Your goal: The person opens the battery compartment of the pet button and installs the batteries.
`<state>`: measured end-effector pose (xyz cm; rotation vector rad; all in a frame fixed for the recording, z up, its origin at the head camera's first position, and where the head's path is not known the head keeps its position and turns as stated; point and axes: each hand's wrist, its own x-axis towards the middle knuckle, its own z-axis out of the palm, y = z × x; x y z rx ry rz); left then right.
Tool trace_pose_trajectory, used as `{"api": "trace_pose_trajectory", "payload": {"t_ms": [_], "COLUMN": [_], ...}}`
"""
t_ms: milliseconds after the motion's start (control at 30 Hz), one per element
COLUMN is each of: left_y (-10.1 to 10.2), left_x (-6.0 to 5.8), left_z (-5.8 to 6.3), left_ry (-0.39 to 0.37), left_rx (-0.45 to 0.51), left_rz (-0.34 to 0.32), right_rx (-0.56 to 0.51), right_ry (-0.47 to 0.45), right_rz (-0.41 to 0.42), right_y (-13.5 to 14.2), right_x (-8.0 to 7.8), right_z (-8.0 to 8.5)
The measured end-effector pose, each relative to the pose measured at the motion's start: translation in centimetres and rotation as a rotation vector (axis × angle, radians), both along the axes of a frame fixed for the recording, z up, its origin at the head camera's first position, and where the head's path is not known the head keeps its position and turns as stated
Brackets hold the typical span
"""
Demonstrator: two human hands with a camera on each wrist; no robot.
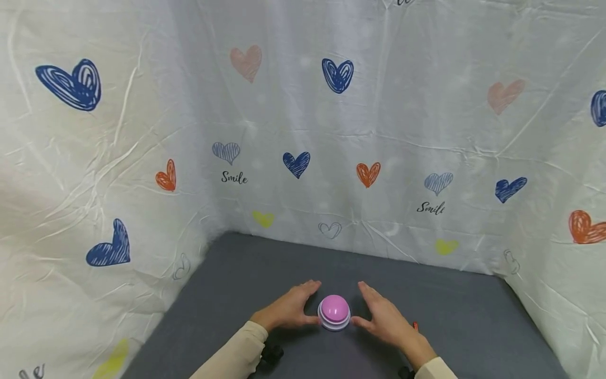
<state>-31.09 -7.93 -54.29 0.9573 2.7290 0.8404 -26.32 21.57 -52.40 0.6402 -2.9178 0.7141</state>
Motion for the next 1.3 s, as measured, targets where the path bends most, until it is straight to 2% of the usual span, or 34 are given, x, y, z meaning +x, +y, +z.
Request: {"api": "trace_pose_trajectory", "payload": {"t_ms": [200,367,533,800,967,1133,1300], "left_y": [0.6,0.9,1.5,2.0,2.0,1.7,1.5], "left_x": [0.1,0.3,0.8,1.2,1.3,1.1,0.9], "left_z": [-0.6,-1.0,-1.3,-1.6,-1.1,-0.9,0.2], "left_ry": [-0.003,-0.014,-0.010,0.017,0.035,0.088,0.090], "left_rx": [-0.010,-0.012,-0.008,0.021,0.014,0.056,0.124], "left_rz": [-0.027,-0.045,-0.033,-0.020,-0.012,-0.057,-0.057], "right_rx": [0.014,0.008,0.017,0.009,0.003,-0.021,-0.066], "right_ry": [-0.007,-0.052,-0.087,-0.039,-0.015,-0.019,0.021], "right_rz": [0.075,0.121,0.133,0.131,0.129,0.114,0.108], "right_y": [-0.8,-1.3,-1.8,-2.2,-2.2,-2.2,-2.0], "right_x": [-0.2,-0.4,-0.2,-0.1,-0.2,-0.1,0.0], "right_z": [-1.1,-1.8,-2.4,-3.0,-2.9,-2.5,-0.6]}}
